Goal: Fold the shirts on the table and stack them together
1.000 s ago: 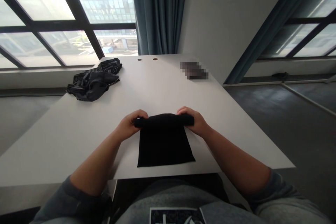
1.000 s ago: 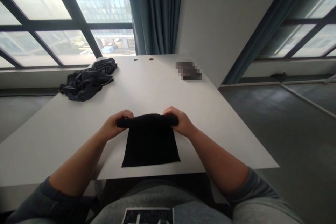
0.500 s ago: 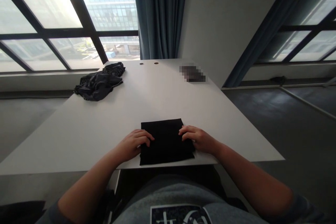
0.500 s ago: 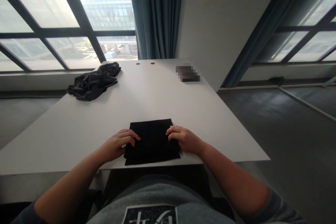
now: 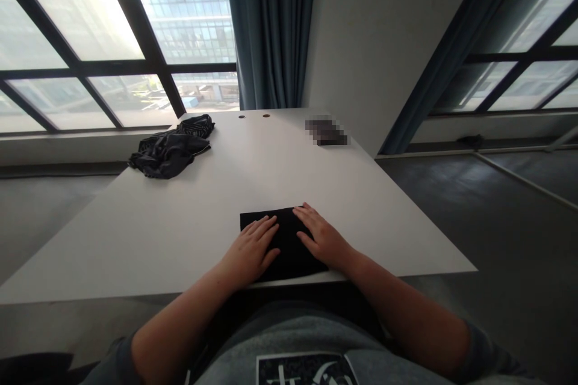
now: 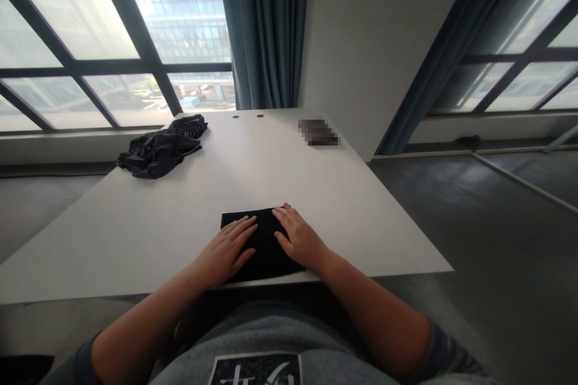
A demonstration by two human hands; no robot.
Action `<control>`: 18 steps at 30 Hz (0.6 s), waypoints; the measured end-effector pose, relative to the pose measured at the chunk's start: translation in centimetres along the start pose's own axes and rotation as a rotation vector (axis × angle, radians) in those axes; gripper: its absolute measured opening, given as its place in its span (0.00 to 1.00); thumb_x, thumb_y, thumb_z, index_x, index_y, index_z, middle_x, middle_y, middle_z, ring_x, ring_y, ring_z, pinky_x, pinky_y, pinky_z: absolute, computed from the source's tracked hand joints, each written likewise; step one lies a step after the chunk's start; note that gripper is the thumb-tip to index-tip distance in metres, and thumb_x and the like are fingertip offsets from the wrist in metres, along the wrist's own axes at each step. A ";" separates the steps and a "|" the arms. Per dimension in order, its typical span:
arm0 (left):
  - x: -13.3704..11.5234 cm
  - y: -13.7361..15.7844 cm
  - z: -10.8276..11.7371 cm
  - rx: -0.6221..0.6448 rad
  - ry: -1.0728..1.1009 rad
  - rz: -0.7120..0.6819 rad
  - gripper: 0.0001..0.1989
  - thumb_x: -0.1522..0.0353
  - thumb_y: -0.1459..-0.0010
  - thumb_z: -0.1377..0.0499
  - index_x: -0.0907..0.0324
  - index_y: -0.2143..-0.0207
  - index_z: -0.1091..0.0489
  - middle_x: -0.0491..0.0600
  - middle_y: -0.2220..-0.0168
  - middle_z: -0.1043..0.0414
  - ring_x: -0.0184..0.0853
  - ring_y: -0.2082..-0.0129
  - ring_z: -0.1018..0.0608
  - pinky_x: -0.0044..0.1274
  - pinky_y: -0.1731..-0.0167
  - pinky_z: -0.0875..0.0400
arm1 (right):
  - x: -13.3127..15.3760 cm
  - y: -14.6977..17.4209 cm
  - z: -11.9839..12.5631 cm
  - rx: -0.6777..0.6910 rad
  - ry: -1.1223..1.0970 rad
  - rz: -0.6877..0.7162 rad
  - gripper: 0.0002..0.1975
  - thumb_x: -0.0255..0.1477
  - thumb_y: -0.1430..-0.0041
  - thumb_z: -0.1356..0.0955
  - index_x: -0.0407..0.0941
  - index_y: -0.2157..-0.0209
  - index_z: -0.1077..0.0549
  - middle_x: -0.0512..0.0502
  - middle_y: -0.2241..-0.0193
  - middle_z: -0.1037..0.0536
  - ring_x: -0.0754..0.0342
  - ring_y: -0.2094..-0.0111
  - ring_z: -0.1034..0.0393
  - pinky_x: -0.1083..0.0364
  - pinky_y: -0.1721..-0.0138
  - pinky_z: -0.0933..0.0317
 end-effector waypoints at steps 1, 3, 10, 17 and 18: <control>-0.2 0.1 -1.0 0.019 -0.026 -0.016 0.29 0.58 0.29 0.45 0.56 0.30 0.40 0.58 0.28 0.40 0.49 0.28 0.37 0.44 0.31 0.40 | 0.0 0.1 -1.0 0.052 0.034 -0.029 0.29 0.32 0.30 0.35 0.45 0.30 0.36 0.34 0.29 0.37 0.38 0.26 0.50 0.31 0.28 0.51; -0.5 0.8 -2.7 0.062 -0.072 -0.037 0.32 0.58 0.28 0.48 0.59 0.27 0.45 0.60 0.26 0.46 0.49 0.26 0.42 0.44 0.29 0.44 | -0.1 0.6 -2.8 0.158 0.106 -0.052 0.32 0.36 0.29 0.35 0.45 0.27 0.40 0.34 0.27 0.43 0.37 0.25 0.54 0.31 0.28 0.54; 0.4 2.2 -4.0 0.058 -0.126 -0.073 0.35 0.57 0.26 0.52 0.58 0.23 0.57 0.57 0.24 0.55 0.45 0.24 0.48 0.40 0.28 0.46 | -1.0 1.7 -4.2 0.213 0.222 -0.067 0.33 0.39 0.27 0.38 0.46 0.25 0.45 0.37 0.25 0.49 0.39 0.24 0.58 0.32 0.27 0.57; 4.3 -2.2 -4.6 0.087 -0.096 -0.056 0.33 0.56 0.25 0.53 0.59 0.24 0.52 0.58 0.24 0.52 0.44 0.24 0.47 0.41 0.27 0.48 | -3.9 -2.9 -4.1 0.241 0.253 -0.104 0.33 0.41 0.26 0.39 0.43 0.26 0.43 0.37 0.25 0.49 0.40 0.24 0.58 0.34 0.26 0.58; 5.0 -3.0 -4.6 0.088 -0.089 -0.046 0.33 0.56 0.26 0.53 0.59 0.24 0.51 0.58 0.24 0.52 0.44 0.24 0.47 0.41 0.27 0.48 | -4.5 -3.7 -4.0 0.242 0.256 -0.110 0.33 0.41 0.26 0.39 0.43 0.26 0.43 0.37 0.25 0.49 0.40 0.24 0.58 0.34 0.26 0.58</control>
Point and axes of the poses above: each hand's wrist, its own y-axis away from the middle knuckle, its own z-axis out of the back of the hand, x = y × z, the point moved 6 cm from there along -y, towards the middle knuckle
